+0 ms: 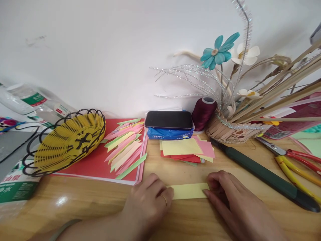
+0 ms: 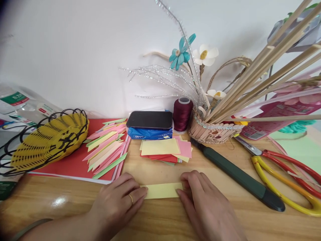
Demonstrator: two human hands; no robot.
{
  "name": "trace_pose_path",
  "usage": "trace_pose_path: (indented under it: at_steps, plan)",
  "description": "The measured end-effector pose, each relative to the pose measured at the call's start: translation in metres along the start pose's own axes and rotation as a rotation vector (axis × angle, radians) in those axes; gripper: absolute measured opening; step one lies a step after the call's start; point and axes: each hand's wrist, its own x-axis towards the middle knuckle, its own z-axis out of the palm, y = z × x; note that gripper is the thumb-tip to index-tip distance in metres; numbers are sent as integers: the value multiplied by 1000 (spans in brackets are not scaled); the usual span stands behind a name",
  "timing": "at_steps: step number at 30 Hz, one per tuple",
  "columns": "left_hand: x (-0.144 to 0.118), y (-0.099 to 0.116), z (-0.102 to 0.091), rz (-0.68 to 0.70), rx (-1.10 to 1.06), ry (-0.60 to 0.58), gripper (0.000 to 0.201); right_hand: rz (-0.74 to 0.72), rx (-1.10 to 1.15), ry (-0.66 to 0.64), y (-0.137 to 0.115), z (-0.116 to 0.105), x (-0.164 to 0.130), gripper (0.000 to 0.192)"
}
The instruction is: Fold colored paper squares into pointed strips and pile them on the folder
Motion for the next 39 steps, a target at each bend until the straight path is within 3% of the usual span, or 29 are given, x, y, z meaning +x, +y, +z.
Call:
trace_pose_path:
  at_steps: [8,14,18,23,26,29,32,35,39]
  plan:
    - [2,-2,-2,-13,-37,-26,23,-75,-48,19,-1,-1,4,13]
    - [0,-2,-3,-16,-36,-71,22,-366,-168,47,-4,-1,-3,40]
    - [-2,-3,-2,-19,-32,-93,20,-489,-226,79,-4,-2,-7,40]
    - [-3,-1,-1,13,135,-146,19,-536,-299,72,-5,-6,-11,40]
    - [-3,4,-1,140,209,-142,18,-574,-352,64,-5,-7,-12,42]
    - [-1,10,-2,280,222,-246,28,-612,-385,75,-7,-10,-10,43]
    - [0,15,-3,282,260,-351,31,-650,-419,83,-9,-14,-7,43]
    - [-1,18,-6,277,307,-356,29,-640,-447,68,-12,-16,-7,43]
    - [-8,22,-11,310,402,-279,29,-623,-477,46,-13,-15,-9,42]
